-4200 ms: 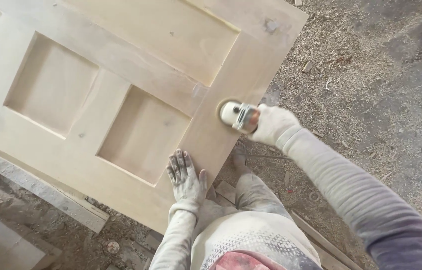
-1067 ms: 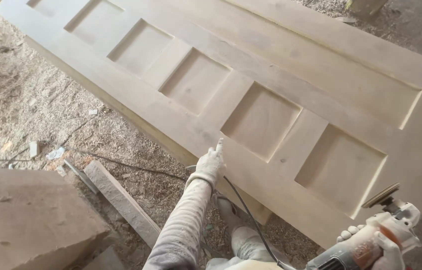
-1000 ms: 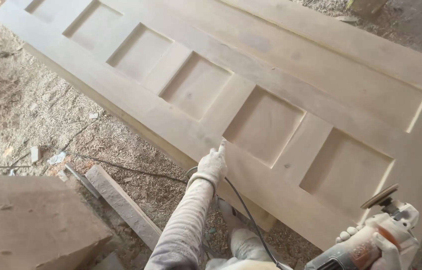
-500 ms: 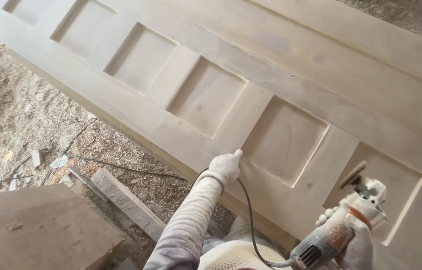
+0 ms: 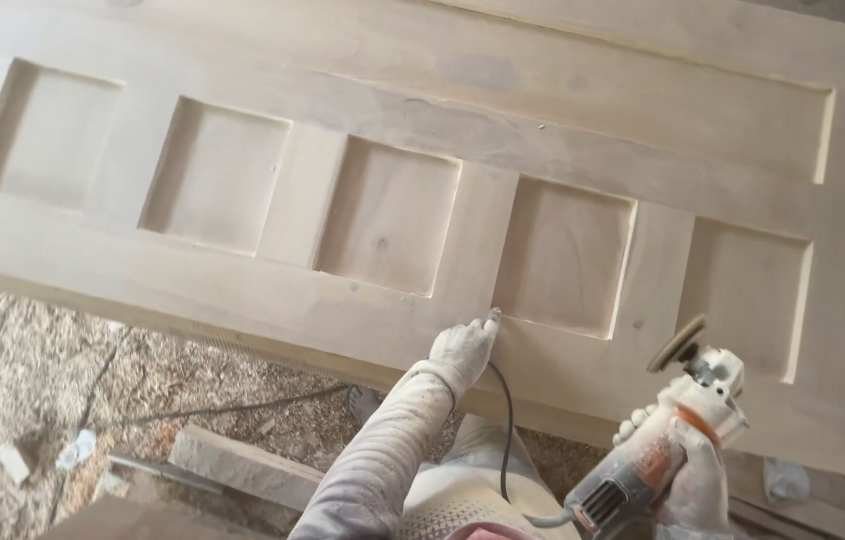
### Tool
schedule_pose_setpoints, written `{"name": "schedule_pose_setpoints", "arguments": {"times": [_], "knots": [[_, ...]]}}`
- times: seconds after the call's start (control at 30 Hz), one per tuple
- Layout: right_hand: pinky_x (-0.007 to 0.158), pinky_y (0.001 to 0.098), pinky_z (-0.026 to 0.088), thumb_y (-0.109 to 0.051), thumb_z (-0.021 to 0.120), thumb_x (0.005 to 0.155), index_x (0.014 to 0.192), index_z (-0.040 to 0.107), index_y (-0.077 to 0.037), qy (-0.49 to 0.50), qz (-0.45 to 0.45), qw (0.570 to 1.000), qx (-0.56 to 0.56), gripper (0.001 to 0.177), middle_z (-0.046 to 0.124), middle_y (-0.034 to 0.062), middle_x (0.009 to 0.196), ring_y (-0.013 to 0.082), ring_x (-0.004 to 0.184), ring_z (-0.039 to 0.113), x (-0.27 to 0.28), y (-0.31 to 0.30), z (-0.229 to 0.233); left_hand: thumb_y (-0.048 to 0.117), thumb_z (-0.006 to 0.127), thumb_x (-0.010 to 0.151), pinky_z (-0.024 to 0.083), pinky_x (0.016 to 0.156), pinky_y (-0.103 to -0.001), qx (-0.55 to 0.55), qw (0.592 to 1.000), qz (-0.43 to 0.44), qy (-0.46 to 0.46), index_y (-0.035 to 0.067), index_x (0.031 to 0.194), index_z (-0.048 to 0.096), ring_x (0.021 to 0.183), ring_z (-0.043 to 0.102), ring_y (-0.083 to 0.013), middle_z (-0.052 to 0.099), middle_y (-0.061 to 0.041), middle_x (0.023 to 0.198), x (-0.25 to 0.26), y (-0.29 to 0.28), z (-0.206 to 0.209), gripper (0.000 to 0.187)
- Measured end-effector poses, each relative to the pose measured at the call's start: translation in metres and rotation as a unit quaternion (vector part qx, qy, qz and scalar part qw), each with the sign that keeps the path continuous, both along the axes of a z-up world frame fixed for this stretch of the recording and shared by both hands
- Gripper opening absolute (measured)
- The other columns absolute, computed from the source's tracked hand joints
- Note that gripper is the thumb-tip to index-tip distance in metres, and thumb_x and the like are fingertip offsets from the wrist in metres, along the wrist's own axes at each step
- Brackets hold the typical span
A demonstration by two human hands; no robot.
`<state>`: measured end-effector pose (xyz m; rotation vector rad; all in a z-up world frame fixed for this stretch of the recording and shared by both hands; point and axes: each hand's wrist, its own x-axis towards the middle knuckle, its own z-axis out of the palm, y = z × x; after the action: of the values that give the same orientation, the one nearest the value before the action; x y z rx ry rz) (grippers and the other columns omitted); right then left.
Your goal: Sanding a wooden door with a power sander to smooth the surface
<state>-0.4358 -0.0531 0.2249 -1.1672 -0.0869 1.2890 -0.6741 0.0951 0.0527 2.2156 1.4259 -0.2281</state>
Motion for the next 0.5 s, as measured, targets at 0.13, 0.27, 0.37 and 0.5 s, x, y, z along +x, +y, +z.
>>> {"name": "schedule_pose_setpoints", "arguments": {"times": [0.13, 0.27, 0.37, 0.5], "knots": [[0.072, 0.0380, 0.052, -0.023, 0.060, 0.086, 0.116, 0.060, -0.011, -0.061, -0.084, 0.994, -0.018, 0.033, 0.059, 0.0148, 0.087, 0.0279, 0.076, 0.060, -0.035, -0.031, 0.016, -0.004, 0.044, 0.091, 0.058, 0.077, -0.049, 0.016, 0.997, -0.076, 0.020, 0.006, 0.164, 0.024, 0.091, 0.071, -0.0353, 0.066, -0.013, 0.116, -0.003, -0.001, -0.001, 0.076], [0.069, 0.0399, 0.051, -0.022, 0.061, 0.084, 0.121, 0.058, -0.009, -0.045, -0.116, 0.992, -0.003, 0.039, 0.060, 0.0162, 0.087, 0.0298, 0.074, 0.061, -0.040, -0.058, 0.007, -0.007, 0.042, 0.092, 0.059, 0.073, -0.051, -0.005, 0.994, -0.105, 0.033, -0.004, 0.161, 0.019, 0.091, 0.070, -0.0358, 0.064, -0.017, 0.113, 0.004, 0.007, -0.012, 0.073], [0.068, 0.0391, 0.050, -0.021, 0.062, 0.085, 0.122, 0.058, -0.010, -0.023, -0.145, 0.989, -0.008, 0.039, 0.059, 0.0162, 0.087, 0.0298, 0.073, 0.060, -0.042, -0.055, 0.010, -0.007, 0.043, 0.091, 0.060, 0.071, -0.050, -0.009, 0.993, -0.104, 0.061, -0.007, 0.158, 0.022, 0.089, 0.072, -0.0354, 0.066, -0.016, 0.111, 0.009, 0.016, -0.020, 0.070], [0.067, 0.0464, 0.056, -0.017, 0.059, 0.088, 0.125, 0.054, 0.000, -0.043, -0.081, 0.995, 0.049, 0.041, 0.063, 0.0185, 0.085, 0.0347, 0.074, 0.065, -0.012, -0.053, -0.014, -0.017, 0.037, 0.091, 0.062, 0.077, -0.049, -0.025, 0.997, -0.065, 0.019, -0.010, 0.146, 0.042, 0.088, 0.075, -0.0399, 0.073, -0.023, 0.107, 0.009, 0.023, 0.024, 0.055]]}}
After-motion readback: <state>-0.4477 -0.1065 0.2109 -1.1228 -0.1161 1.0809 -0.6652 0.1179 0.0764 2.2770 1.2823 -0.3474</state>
